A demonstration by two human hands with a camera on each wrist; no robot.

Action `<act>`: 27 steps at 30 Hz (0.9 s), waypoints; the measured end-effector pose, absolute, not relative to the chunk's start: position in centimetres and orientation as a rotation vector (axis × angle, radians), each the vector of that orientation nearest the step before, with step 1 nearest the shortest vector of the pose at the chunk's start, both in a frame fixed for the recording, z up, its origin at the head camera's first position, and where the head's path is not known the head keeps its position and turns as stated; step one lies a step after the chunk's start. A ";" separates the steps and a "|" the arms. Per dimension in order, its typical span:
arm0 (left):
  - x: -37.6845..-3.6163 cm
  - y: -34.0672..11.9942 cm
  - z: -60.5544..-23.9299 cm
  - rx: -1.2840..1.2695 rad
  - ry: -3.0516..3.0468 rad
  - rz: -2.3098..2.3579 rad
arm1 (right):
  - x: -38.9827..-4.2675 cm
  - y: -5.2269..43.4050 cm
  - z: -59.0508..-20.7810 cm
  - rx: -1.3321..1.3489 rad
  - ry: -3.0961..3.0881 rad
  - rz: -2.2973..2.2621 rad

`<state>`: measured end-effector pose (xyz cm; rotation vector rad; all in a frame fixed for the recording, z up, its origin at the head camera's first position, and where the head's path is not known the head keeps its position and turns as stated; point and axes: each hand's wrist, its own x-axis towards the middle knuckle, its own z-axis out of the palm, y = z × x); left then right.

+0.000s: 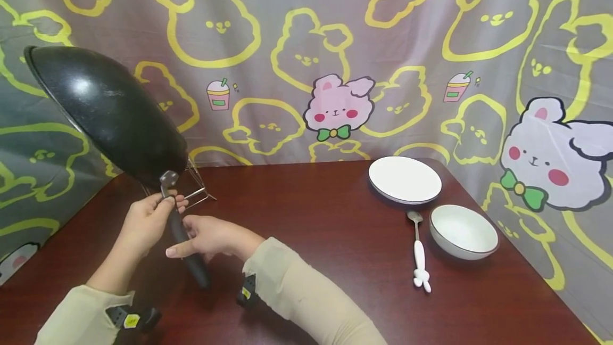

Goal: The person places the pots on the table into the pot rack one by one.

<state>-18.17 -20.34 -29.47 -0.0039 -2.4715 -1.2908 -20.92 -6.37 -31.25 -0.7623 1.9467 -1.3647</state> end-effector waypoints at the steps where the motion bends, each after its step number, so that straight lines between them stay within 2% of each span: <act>1: -18.1 -20.4 -29.5 0.005 -2.477 -1.292 | -20.9 -6.4 -31.3 -0.759 1.952 -1.353; 27: -18.7 -20.9 -31.2 0.101 -2.510 -1.384 | -21.2 -7.1 -32.4 -0.702 1.894 -1.336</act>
